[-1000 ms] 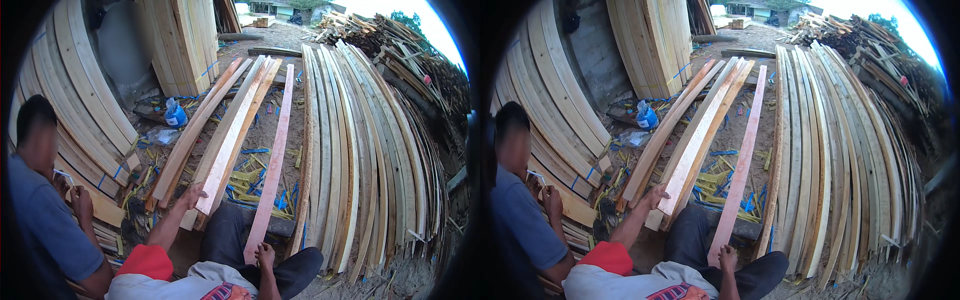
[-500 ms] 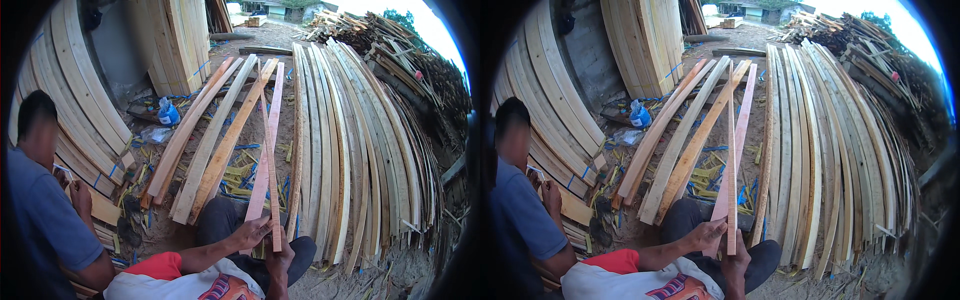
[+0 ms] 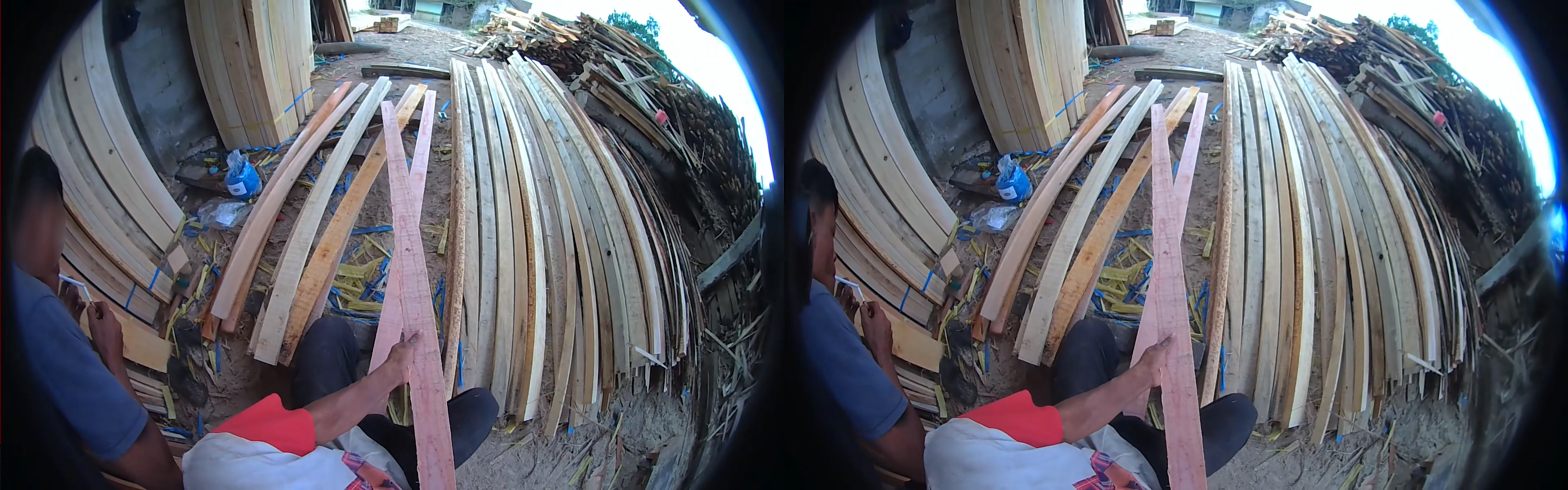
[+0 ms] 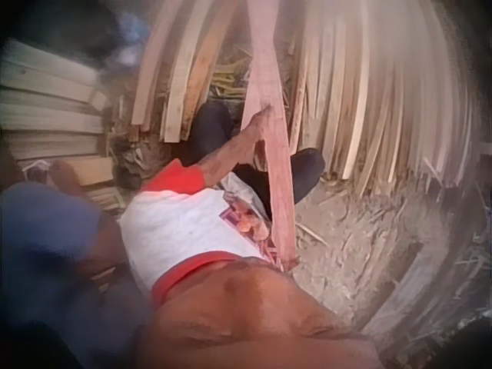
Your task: The person sits on the ground in a lumber yard and sorts through a pile of wooden planks. They pick up individual planks, inspect them by turning them over, and place them into a separate stack. The person handles the wood by hand, moving items one at a time from the main pile to the sorted stack.
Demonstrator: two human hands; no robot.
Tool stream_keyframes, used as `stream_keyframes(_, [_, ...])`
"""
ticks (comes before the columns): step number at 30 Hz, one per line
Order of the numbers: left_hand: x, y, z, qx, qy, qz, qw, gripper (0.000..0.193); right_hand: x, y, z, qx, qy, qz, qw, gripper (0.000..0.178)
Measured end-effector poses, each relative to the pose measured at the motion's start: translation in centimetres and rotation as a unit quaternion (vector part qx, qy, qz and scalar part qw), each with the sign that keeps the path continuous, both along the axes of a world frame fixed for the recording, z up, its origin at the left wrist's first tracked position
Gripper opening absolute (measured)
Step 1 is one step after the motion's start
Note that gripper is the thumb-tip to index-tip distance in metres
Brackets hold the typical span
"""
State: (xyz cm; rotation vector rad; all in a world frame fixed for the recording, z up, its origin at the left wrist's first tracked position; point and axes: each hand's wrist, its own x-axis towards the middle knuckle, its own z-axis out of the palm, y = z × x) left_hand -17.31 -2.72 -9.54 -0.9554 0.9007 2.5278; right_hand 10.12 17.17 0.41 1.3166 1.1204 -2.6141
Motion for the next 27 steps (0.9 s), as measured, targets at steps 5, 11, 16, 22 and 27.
stream_keyframes(5, [4.2,2.2,1.1,0.025,-0.003,-0.047,0.999,0.058,-0.8,-1.5,-0.1,-0.011,-0.014,0.013,1.0,0.035])
stream_keyframes(11, [2.5,3.4,0.6,-0.047,0.007,-0.055,0.997,0.057,-1.2,-2.3,-0.1,-0.011,-0.018,0.01,1.0,0.037])
stream_keyframes(16, [-1.1,2.3,2.0,-0.066,-0.015,-0.09,0.994,0.053,-1.1,-2.8,-0.5,-0.023,-0.028,-0.013,0.999,0.039])
stream_keyframes(22, [-9.8,-2.1,1.0,-0.244,0.15,-0.015,0.958,0.059,-1.7,-4.6,-1.1,-0.058,-0.018,-0.006,0.998,0.041])
stream_keyframes(27, [-8.7,-3.1,0.9,-0.449,0.216,-0.037,0.866,0.064,-3.8,-7.3,-3.5,-0.114,0.018,0.009,0.993,0.043])
